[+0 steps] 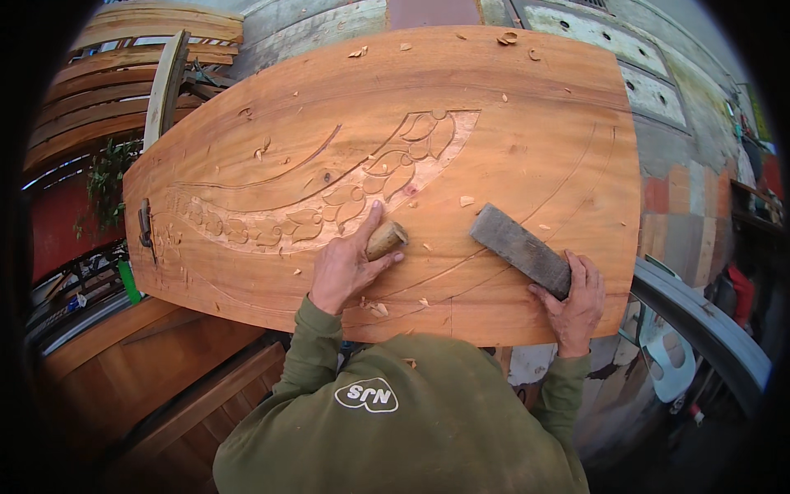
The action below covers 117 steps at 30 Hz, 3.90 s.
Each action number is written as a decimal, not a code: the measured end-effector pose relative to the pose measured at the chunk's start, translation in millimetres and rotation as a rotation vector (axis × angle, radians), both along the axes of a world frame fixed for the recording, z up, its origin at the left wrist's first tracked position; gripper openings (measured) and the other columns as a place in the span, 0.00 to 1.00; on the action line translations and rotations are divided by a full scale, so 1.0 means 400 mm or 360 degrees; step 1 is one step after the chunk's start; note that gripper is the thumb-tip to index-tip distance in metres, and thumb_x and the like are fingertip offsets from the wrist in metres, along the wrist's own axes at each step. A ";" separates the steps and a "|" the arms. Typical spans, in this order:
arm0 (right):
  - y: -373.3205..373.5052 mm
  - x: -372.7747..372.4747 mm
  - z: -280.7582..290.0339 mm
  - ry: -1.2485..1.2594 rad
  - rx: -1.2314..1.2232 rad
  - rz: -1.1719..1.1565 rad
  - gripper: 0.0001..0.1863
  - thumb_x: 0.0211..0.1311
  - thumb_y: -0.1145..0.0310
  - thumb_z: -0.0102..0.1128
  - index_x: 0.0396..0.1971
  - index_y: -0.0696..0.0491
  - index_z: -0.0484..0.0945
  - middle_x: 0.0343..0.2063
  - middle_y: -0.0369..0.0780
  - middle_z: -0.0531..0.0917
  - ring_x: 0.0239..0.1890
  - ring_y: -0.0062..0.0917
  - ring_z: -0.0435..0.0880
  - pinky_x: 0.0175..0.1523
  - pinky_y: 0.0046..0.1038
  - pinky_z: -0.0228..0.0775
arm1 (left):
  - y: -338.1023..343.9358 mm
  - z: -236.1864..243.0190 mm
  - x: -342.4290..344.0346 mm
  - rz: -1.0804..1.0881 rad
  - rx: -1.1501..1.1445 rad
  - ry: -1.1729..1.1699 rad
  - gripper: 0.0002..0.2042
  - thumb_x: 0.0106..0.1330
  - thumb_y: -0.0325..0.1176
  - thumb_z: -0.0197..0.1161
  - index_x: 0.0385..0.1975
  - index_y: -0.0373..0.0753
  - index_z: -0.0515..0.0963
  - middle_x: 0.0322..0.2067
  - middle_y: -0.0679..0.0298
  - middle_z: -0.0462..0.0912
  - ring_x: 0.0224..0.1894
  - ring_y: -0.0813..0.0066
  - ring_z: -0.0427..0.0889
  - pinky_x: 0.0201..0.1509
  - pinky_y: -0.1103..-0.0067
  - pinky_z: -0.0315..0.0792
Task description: The person carves a floral design into a large wooden board using a chisel and a wooden mallet.
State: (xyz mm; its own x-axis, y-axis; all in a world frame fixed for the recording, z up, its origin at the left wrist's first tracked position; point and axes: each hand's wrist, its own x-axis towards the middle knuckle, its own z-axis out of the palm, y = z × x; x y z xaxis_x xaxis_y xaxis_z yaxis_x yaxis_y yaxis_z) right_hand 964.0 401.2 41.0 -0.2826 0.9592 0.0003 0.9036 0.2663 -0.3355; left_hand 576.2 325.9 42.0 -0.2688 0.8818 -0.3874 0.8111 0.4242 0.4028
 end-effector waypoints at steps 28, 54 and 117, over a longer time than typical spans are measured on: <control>-0.033 -0.039 0.019 -0.0050 0.0103 -0.0038 0.39 0.41 0.57 0.89 0.55 0.55 0.80 0.49 0.47 0.84 0.53 0.47 0.83 0.58 0.44 0.75 | 0.120 0.012 0.108 -0.0391 0.0504 -0.0738 0.29 0.65 0.58 0.74 0.52 0.41 0.75 0.25 0.55 0.82 0.30 0.51 0.87 0.31 0.61 0.78; -0.033 -0.175 0.039 0.1831 -0.0680 -0.0992 0.24 0.60 0.74 0.76 0.54 0.57 0.74 0.40 0.40 0.82 0.36 0.25 0.84 0.42 0.30 0.80 | 0.655 -0.064 -0.110 0.0517 0.1098 -0.2405 0.19 0.82 0.57 0.56 0.49 0.47 0.74 0.22 0.70 0.74 0.15 0.83 0.72 0.16 0.85 0.64; 0.758 -0.407 0.103 0.0614 -0.0416 0.0382 0.48 0.53 0.72 0.67 0.79 0.50 0.63 0.33 0.41 0.83 0.32 0.23 0.83 0.36 0.29 0.77 | 0.747 -0.118 -0.001 0.0280 0.0760 -0.2139 0.16 0.78 0.44 0.67 0.56 0.44 0.74 0.22 0.74 0.73 0.14 0.87 0.68 0.15 0.86 0.59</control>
